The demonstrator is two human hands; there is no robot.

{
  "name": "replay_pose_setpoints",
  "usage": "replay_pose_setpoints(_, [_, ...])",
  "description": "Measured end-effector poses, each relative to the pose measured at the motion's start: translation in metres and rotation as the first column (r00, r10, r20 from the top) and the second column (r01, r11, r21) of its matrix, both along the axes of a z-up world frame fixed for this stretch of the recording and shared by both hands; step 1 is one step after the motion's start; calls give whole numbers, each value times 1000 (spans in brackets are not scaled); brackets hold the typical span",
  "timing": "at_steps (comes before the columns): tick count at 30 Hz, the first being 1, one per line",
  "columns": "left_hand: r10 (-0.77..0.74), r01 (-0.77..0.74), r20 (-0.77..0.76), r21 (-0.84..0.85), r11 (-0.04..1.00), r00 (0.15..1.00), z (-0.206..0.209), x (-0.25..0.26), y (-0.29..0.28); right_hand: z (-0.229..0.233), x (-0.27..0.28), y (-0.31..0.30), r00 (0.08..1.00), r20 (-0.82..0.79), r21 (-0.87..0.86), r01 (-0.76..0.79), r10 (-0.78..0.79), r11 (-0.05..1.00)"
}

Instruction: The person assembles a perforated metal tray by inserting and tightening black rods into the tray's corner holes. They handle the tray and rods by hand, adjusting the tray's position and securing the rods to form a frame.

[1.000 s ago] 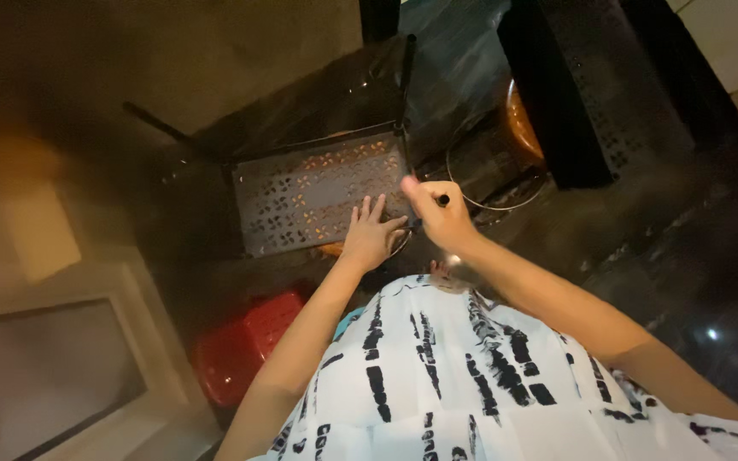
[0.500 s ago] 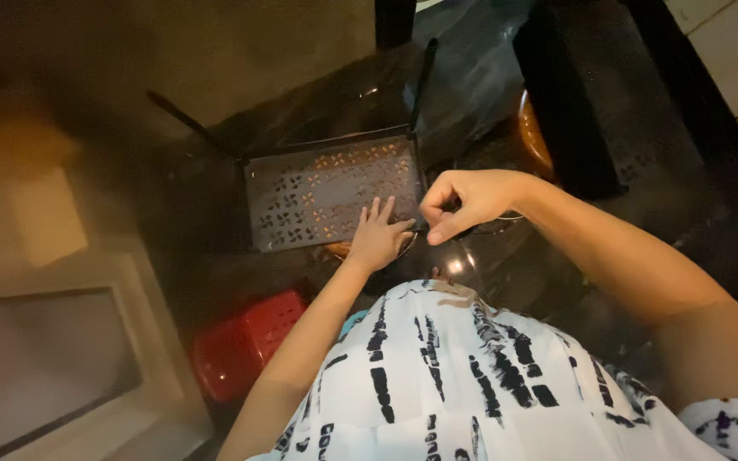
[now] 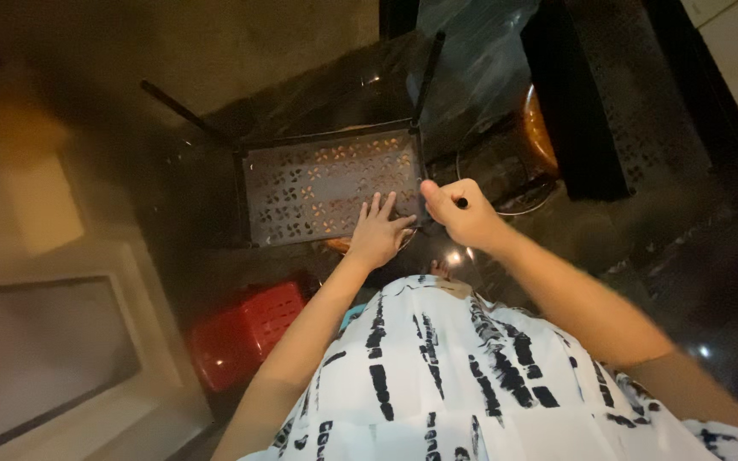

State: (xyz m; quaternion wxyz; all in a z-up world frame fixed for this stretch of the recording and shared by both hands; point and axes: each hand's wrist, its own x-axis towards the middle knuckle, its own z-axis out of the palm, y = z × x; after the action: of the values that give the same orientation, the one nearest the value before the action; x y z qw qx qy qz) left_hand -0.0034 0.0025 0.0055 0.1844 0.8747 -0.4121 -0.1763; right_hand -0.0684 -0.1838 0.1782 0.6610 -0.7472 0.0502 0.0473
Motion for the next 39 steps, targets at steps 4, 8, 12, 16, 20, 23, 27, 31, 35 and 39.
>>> replay_pose_setpoints(4, [-23, 23, 13, 31, 999, 1000, -1, 0, 0, -19, -5, 31, 900, 143, 69, 405, -411, 912])
replay_pose_setpoints(8, [-35, 34, 13, 73, 997, 999, 0, 1, -3, -30, 1, 52, 708, 230, 120, 661, -668, 741])
replay_pose_setpoints(12, [-34, 34, -4, 97, 995, 999, -1, 3, -6, -28, -2, 45, 786, 192, 83, 584, -588, 808])
replay_pose_setpoints(16, [-15, 15, 1, 33, 999, 1000, 0, 1, -1, -13, -8, 8, 974, 156, 39, 161, -165, 986])
replay_pose_setpoints(20, [-12, 12, 12, 3, 1000, 1000, 1, -2, 1, 4, 8, -19, 969, 101, 37, -231, 227, 972])
replay_pose_setpoints(23, [-27, 27, 22, -15, 1000, 999, -1, 1, 0, 10, 20, -27, 898, 83, 128, -439, 431, 889])
replay_pose_setpoints(27, [-35, 36, 31, -19, 999, 999, -7, 2, 0, 14, 30, -27, 823, -36, 89, -562, 567, 822])
replay_pose_setpoints(31, [-18, 18, 33, -14, 1000, 999, -9, 1, 0, 12, 31, -29, 774, -187, -7, -617, 605, 787])
replay_pose_setpoints(35, [-22, 21, 21, 4, 1000, 1000, -6, 1, -1, 1, 24, -23, 879, -118, -19, -468, 463, 884])
replay_pose_setpoints(39, [-9, 9, 3, 3, 1000, 1000, -2, -1, 0, -17, 9, -11, 977, 13, 48, -213, 212, 976])
